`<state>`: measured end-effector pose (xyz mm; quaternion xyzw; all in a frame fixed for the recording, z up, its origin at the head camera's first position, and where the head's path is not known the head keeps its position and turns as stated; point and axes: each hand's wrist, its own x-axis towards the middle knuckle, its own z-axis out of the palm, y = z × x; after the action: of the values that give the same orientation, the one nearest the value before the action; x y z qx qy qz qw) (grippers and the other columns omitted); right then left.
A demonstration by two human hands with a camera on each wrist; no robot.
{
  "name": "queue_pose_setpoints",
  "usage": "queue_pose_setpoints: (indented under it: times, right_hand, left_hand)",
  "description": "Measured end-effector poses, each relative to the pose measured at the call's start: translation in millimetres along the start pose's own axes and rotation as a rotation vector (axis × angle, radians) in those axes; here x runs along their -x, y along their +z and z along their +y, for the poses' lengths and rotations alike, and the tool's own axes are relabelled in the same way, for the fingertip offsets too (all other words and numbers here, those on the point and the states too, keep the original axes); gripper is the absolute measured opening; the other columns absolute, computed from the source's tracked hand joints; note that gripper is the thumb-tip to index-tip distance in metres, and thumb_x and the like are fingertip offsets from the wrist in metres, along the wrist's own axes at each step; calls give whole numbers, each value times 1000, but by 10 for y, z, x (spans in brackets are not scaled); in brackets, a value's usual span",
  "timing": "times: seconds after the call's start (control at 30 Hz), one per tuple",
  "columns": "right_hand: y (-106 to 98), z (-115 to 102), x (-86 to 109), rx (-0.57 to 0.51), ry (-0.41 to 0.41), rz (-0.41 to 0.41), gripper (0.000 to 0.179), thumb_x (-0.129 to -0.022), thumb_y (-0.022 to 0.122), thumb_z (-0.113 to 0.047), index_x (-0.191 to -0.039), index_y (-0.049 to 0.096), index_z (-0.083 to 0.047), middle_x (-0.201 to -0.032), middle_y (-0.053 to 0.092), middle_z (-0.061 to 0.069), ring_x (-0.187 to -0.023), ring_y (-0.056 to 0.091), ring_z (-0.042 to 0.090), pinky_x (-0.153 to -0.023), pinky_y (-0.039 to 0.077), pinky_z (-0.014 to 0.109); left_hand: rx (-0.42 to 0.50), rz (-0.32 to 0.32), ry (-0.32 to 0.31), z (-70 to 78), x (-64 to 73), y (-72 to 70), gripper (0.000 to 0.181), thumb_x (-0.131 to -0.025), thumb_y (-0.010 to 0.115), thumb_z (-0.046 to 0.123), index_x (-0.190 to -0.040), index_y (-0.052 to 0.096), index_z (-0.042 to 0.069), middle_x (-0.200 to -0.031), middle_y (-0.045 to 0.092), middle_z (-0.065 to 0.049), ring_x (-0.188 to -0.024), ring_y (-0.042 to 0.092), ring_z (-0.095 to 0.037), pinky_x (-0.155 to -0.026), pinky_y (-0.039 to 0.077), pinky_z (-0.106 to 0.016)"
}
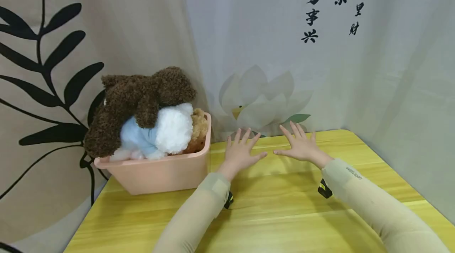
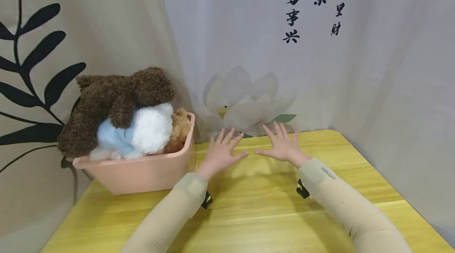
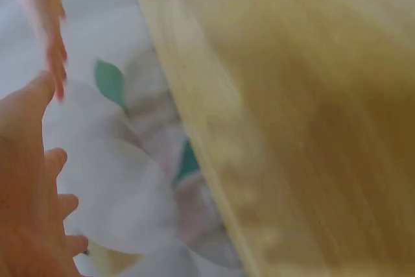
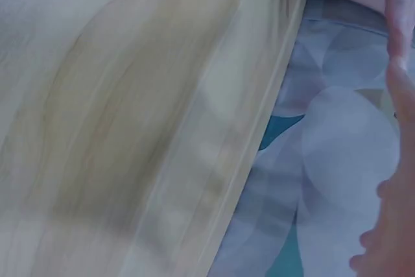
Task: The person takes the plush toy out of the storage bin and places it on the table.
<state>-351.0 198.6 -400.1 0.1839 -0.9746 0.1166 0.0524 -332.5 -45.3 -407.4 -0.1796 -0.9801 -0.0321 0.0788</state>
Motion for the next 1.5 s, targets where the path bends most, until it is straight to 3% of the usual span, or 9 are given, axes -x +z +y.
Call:
queue_pose_setpoints:
  times: [0.27,0.4,0.6,0.77,0.9,1.07,1.27,1.4,1.5]
  right_hand:
    - [-96,-295,-111,-41,-140,174,98,-81,53,-72,-157,12,-27,-161,0,13,-145,2,41,-96,-4,79]
    - [-210,-485,-181,-47,-203,233,98,-82,55,-69,-157,10,-26,-161,-1,13,-145,4,41,-97,0,79]
    - [-414,-793,-341,-85,-244,257,101,-81,59,-68,-157,6,-27,-161,-4,13,-146,-1,37,-99,-1,76]
    - [-638,-1070,-540,-119,-294,300,105,-79,64,-66,-157,3,-30,-162,-7,8,-147,-3,32,-102,-2,73]
    - [-823,-1328,-688,-151,-362,344,109,-77,69,-62,-157,3,-29,-161,-9,4,-147,-4,28,-106,-1,69]
    - [-956,-1720,-849,-232,-488,373,116,-71,78,-56,-157,4,-29,-161,-10,-2,-147,-4,22,-110,0,62]
    - [-1020,-2100,-964,-324,-641,390,118,-68,85,-44,-157,9,-28,-161,-7,-5,-146,0,19,-112,4,56]
    - [-1031,-2271,-951,-296,-709,380,113,-70,83,-46,-157,13,-25,-161,-4,-3,-147,1,21,-112,7,57]
    - [-1019,-2396,-978,-253,-748,355,111,-73,78,-54,-157,12,-24,-161,-4,0,-147,0,22,-112,8,57]
  left_hand:
    - [-121,147,129,86,442,-325,72,-89,26,74,-153,12,44,-161,-4,7,-147,-8,-25,-111,-1,-59]
    - [-147,221,171,49,746,-526,71,-90,24,73,-153,8,44,-161,-9,8,-147,-9,-24,-112,-2,-59]
    - [-155,368,113,-231,1210,-634,69,-93,33,68,-154,18,41,-162,4,2,-147,1,-26,-111,7,-61]
    - [-115,515,80,-565,1448,-555,67,-90,52,60,-150,36,33,-153,29,-6,-142,21,-29,-108,17,-62]
    - [-124,581,79,-761,1515,-447,67,-88,58,56,-146,43,26,-145,38,-8,-133,35,-31,-107,20,-60]
    - [-124,662,71,-937,1541,-344,67,-88,58,52,-146,44,21,-138,47,-7,-125,43,-29,-108,23,-56]
    - [-98,799,94,-1083,1490,-230,59,-89,55,47,-139,51,17,-125,54,-7,-116,49,-28,-102,28,-53]
    - [-90,829,133,-1138,1433,-179,55,-87,56,40,-137,52,17,-124,54,-5,-116,48,-28,-101,27,-52]
    - [-74,844,128,-1152,1426,-189,52,-86,56,38,-134,55,18,-121,56,-4,-111,50,-27,-97,29,-50]
